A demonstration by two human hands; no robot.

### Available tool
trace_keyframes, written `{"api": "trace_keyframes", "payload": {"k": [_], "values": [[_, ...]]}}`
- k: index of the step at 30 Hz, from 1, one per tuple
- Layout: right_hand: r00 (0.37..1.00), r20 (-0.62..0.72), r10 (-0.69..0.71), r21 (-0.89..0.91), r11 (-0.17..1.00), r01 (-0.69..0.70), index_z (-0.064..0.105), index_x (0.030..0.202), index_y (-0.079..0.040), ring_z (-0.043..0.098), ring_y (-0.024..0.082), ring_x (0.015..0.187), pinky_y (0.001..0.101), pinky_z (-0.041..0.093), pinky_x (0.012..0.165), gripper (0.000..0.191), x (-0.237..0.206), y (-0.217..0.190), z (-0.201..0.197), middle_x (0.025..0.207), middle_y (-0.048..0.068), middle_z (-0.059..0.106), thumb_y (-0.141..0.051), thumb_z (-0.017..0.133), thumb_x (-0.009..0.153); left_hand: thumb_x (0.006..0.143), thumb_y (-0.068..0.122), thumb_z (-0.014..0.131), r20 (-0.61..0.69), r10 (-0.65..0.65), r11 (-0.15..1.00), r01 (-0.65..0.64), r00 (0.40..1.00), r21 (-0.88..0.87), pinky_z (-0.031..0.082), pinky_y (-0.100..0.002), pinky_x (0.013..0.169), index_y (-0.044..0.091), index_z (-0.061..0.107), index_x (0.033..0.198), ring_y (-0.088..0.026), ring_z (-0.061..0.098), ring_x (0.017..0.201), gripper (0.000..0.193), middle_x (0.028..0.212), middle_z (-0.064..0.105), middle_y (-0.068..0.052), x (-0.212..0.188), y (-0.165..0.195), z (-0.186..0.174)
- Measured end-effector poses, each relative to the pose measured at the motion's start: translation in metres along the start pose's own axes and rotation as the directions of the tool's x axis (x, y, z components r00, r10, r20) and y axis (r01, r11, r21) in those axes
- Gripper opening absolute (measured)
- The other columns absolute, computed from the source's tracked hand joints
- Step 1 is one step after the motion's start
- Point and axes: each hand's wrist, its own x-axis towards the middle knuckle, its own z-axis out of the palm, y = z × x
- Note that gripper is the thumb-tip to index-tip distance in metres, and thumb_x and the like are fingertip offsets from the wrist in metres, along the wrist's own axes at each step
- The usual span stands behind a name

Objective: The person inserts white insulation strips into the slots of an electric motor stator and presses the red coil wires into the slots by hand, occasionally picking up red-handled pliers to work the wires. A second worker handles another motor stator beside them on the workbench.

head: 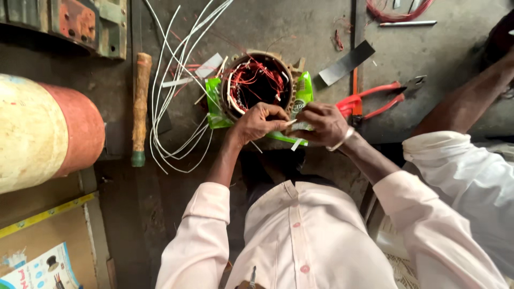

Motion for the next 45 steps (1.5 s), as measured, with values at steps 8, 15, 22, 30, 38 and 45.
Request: {"api": "trace_keyframes", "payload": {"k": [8,15,22,30,38,45], "values": [[0.949,0.219,-0.225,-0.339,0.895,0.291,0.061,0.079,-0.009,0.057,0.023,0.063,0.0386,0.046,0.056,0.038,0.021,-0.01,-0.081,0.074,0.005,0.051,-0.039,0.084,0.084,0.09,0.011,0.075,-0.004,0.011,1.0,-0.01,1.0,0.011,0.054,-0.025,0.079,0.002,0.078,0.099,-0.007,0.066,0.084,0.013,0.09,0.076,-0.001,-0.003,0.003,-0.001],[0.932,0.268,-0.245,-0.25,0.916,0.313,0.063,0.078,-0.011,0.057,0.02,0.065,0.0375,0.046,0.055,0.03,0.05,-0.017,-0.042,0.074,0.004,0.053,-0.035,0.08,0.085,0.089,0.008,0.076,0.003,0.016,0.999,-0.016,1.0,-0.031,0.054,-0.025,0.079,0.001,0.078,0.099,-0.007,0.066,0.084,0.013,0.088,0.075,-0.001,-0.002,0.005,0.0],[0.957,0.141,0.253,0.117,0.956,-0.27,0.066,0.104,-0.008,0.058,0.017,0.075,0.033,0.049,0.066,0.021,-0.038,-0.033,-0.038,0.088,0.002,0.062,-0.016,0.077,0.088,0.092,0.008,0.074,-0.05,0.055,0.993,-0.06,0.997,-0.106,0.059,-0.027,0.076,0.0,0.075,0.097,-0.009,0.071,0.079,0.009,0.084,0.075,-0.003,-0.004,-0.001,0.005],[0.577,0.322,0.75,0.936,-0.163,-0.311,0.042,0.15,-0.018,0.048,0.006,0.058,0.0206,0.039,0.047,0.056,-0.04,-0.07,0.059,0.088,0.006,0.062,-0.013,0.063,0.099,0.092,0.009,0.073,-0.164,0.028,1.0,-0.027,0.986,0.01,0.056,-0.025,0.076,0.001,0.076,0.099,-0.006,0.066,0.082,0.011,0.087,0.074,-0.001,-0.004,0.005,0.014],[0.322,0.187,0.928,0.968,-0.118,-0.221,0.057,0.134,-0.016,0.051,0.005,0.063,0.0204,0.042,0.05,0.034,-0.091,-0.053,0.02,0.095,0.003,0.066,-0.015,0.067,0.101,0.092,0.012,0.073,-0.169,0.097,0.988,-0.073,0.981,0.138,0.054,-0.025,0.079,0.002,0.075,0.097,-0.005,0.066,0.085,0.011,0.089,0.075,-0.001,-0.007,0.004,0.016],[0.156,0.335,0.929,0.902,-0.268,-0.338,0.059,0.134,-0.015,0.052,0.007,0.056,0.0231,0.041,0.043,0.041,-0.054,-0.075,0.051,0.084,0.001,0.062,-0.024,0.069,0.095,0.087,0.018,0.077,-0.355,0.198,0.878,-0.004,0.914,0.479,0.053,-0.032,0.061,0.01,0.077,0.093,-0.017,0.068,0.067,0.01,0.08,0.069,-0.005,-0.01,0.015,0.04]]}}
